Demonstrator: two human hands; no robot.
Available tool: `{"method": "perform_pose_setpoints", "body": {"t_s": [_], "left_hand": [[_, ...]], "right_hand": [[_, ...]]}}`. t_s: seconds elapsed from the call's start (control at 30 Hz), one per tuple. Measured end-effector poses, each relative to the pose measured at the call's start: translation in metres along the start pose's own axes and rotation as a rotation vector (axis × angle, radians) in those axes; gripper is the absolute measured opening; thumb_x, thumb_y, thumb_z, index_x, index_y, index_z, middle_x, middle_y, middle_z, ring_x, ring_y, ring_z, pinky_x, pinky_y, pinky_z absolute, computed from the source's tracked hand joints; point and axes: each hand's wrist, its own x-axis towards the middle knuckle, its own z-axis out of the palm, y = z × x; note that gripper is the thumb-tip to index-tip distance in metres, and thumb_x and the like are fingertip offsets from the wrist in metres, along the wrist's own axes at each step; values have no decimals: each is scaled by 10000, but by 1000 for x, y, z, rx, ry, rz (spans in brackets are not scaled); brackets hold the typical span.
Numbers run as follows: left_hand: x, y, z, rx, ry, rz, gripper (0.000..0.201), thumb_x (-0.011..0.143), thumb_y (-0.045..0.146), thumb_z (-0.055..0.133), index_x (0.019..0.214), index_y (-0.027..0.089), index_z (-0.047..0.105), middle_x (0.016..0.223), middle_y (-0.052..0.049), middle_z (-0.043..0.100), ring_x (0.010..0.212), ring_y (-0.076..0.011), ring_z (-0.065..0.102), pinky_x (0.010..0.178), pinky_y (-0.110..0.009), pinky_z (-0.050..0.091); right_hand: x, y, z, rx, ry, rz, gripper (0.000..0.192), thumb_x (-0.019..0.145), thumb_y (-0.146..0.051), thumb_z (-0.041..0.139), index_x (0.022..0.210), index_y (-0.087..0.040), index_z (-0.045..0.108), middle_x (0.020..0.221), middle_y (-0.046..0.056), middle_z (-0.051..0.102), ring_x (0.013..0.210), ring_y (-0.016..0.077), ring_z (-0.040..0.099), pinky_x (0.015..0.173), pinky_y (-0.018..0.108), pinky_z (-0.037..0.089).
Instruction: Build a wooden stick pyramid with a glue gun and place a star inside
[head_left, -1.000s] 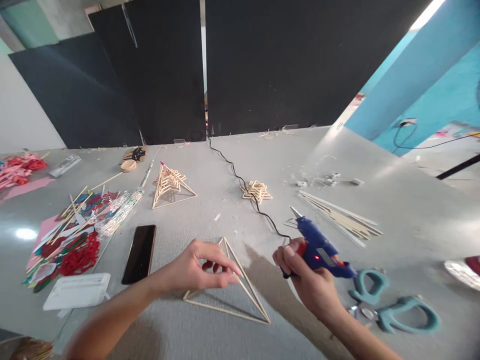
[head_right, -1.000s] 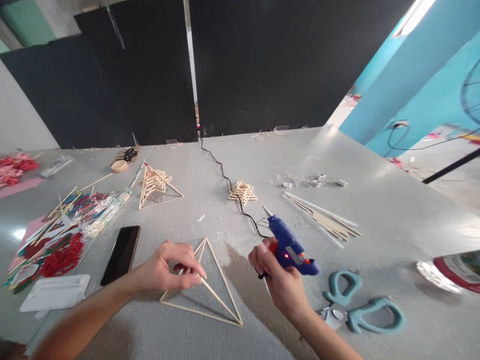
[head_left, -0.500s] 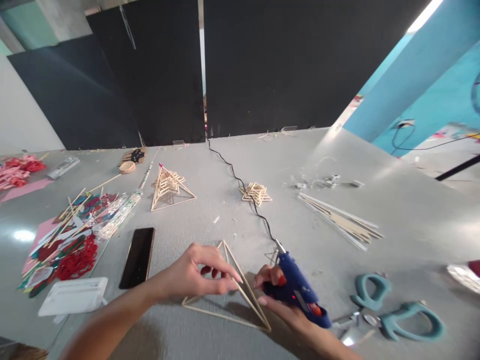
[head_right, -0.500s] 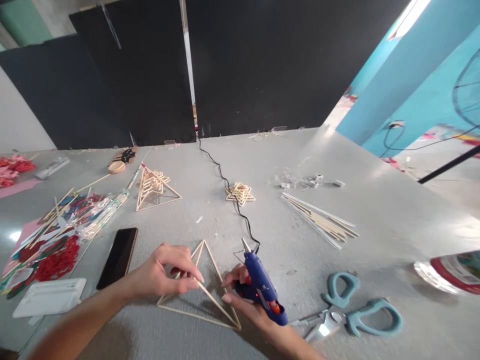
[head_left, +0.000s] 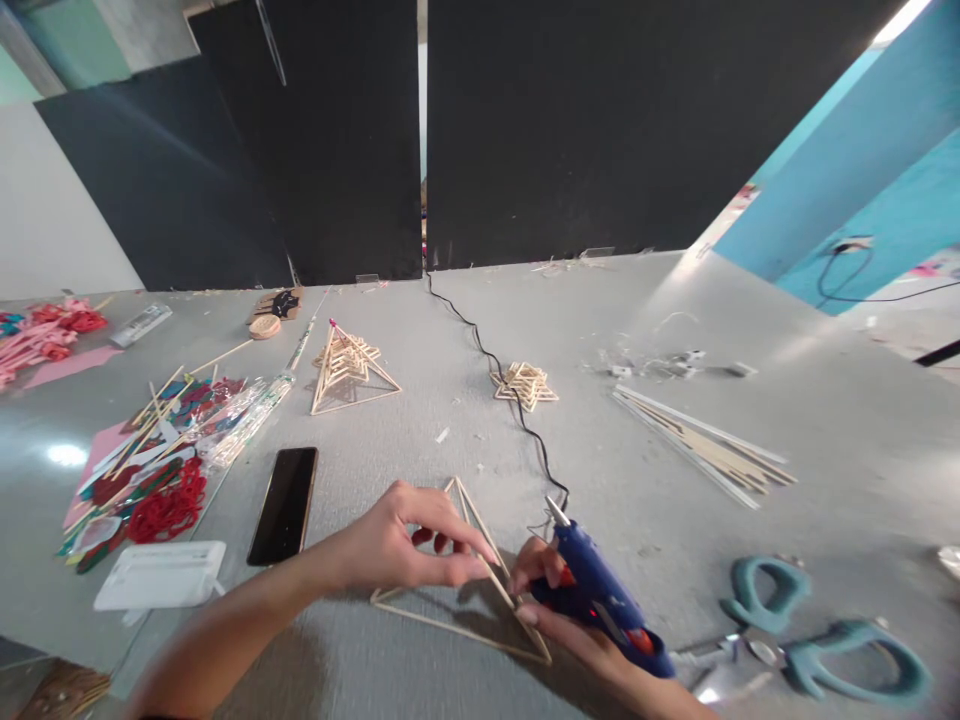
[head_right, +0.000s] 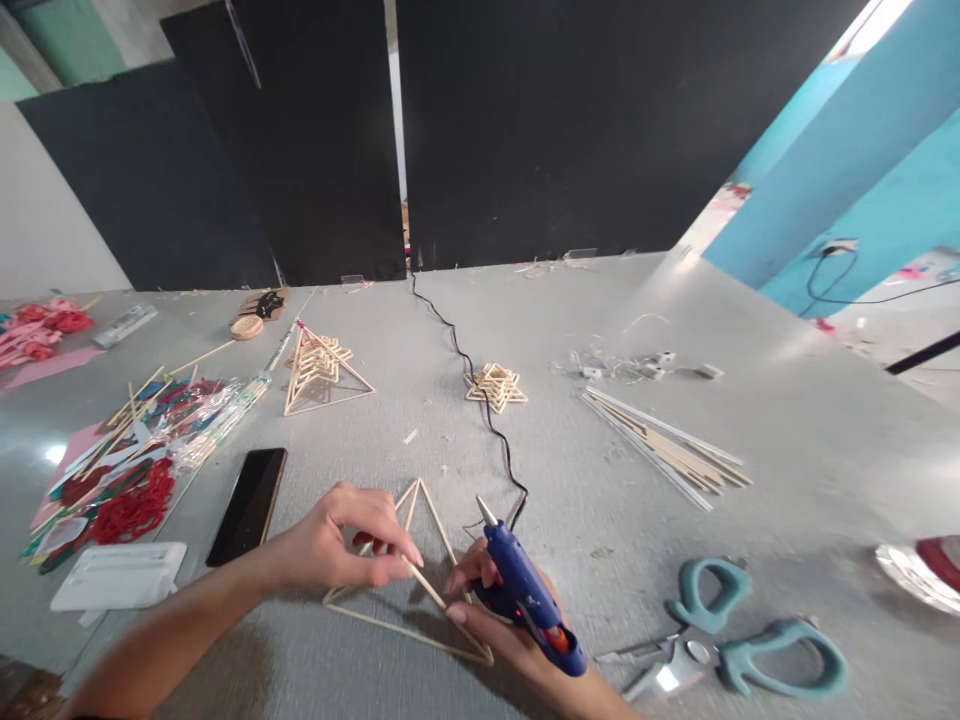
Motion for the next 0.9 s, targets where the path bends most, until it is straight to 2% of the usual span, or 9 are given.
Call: {"method": "perform_pose_setpoints", "body": {"t_s": [0.23,0.47,0.6,0.77,0.9], "left_hand": [[0,-1,0,32,-6,4,163,899,316,781,1000,211,854,715,-39,740,679,-108,579,589,-223,397],[0,-10,1,54,-20,25,146,914,279,774,1021,212,849,740,-33,726,697,-106,576,610,-229,390],[1,-11,0,69,-16,65,126,915,239,772,1014,212,845,731,-22,721,667,-98,518,620,-235,387],[3,-1,-4,72,2,84,117,907,200,765,989,210,847,713,-18,721,659,-95,539,624,-226,411],[3,6,-3,64,21,87,127,877,188,780,981,200,852,705,-23,731,645,-89,563,584,-201,406]], "right_hand": [[0,2,0,-16,-4,-66,329,876,-438,738,908,-295,443,868,34,628,797,268,651,695,457,577],[-5,4,0,49,-3,8,377,856,-412,767,887,-281,414,895,30,641,834,248,654,743,433,575],[-3,-5,0,31,3,14,359,857,-400,773,875,-280,435,892,17,657,829,239,654,768,433,577],[5,-26,3,17,-30,4,318,872,-386,768,863,-280,468,872,17,668,809,232,667,768,423,598],[6,-28,6,21,-1,11,352,851,-432,777,857,-267,466,838,24,666,746,221,642,672,400,588]]}}
